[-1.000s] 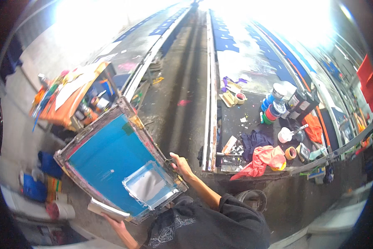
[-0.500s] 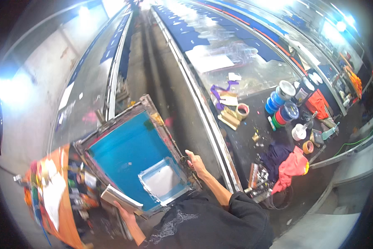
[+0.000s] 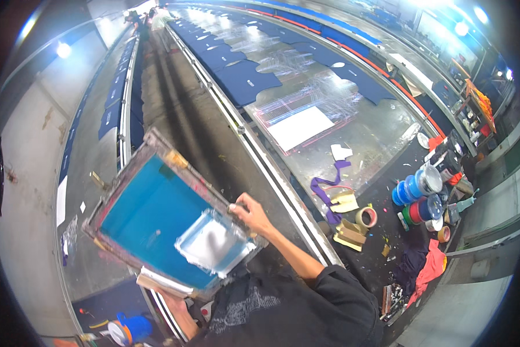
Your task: The person performs screen printing on a series of navy blue t-shirts moving along a conveyor belt. They use a squeegee to pull white ink across a screen frame, then lift the screen to reveal the printed logo. The process is repeated for multiple shirts in a continuous workflow.
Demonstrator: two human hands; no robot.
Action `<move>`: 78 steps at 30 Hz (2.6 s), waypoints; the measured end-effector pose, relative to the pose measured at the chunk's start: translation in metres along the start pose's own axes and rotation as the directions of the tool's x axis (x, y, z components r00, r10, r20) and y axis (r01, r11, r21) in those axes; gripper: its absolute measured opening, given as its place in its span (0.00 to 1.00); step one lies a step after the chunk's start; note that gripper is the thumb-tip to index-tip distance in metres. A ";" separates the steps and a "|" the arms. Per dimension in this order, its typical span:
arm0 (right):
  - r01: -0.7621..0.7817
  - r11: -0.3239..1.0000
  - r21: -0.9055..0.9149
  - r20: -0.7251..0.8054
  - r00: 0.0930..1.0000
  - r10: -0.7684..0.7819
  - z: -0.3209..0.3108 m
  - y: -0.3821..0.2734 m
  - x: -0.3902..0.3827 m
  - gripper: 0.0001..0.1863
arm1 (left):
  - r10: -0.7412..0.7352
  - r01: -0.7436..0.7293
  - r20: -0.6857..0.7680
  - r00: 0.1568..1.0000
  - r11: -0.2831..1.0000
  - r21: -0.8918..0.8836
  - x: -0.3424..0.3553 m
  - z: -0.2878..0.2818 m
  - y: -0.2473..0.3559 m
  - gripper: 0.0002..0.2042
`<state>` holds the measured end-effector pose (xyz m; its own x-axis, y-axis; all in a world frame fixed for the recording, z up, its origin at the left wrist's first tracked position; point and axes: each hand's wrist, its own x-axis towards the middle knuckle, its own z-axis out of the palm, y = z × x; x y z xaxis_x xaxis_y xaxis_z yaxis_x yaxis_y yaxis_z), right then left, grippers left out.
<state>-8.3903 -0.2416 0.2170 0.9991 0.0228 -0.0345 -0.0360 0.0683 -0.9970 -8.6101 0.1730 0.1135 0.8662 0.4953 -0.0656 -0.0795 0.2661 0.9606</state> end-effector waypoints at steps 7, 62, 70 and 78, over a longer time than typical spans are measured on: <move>0.180 0.924 0.336 -0.571 0.820 0.048 -0.058 -0.050 0.162 0.09 | -0.361 0.372 0.098 0.927 0.864 -0.338 0.316 0.253 0.056 0.31; -0.224 0.941 0.254 -0.913 -0.376 0.156 -0.214 0.111 0.716 0.20 | -0.624 0.114 0.771 0.125 0.781 0.614 0.902 1.049 -0.190 0.26; -0.266 0.904 0.335 -0.907 -0.351 0.233 -0.218 0.111 0.717 0.18 | -0.416 -0.705 0.903 0.107 0.608 0.364 0.844 1.032 -0.191 0.17; -0.742 0.670 -0.017 -0.966 -0.161 -0.203 -0.215 0.051 0.720 0.24 | -0.516 -0.790 0.725 -0.456 0.610 -0.062 0.780 1.014 -0.195 0.13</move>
<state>-7.6683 -0.4365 0.1268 -0.1336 -0.9809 0.1411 -0.7653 0.0117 -0.6435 -7.4192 -0.3308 0.1487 0.0040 -0.9627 -0.2706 -0.7630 -0.1779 0.6215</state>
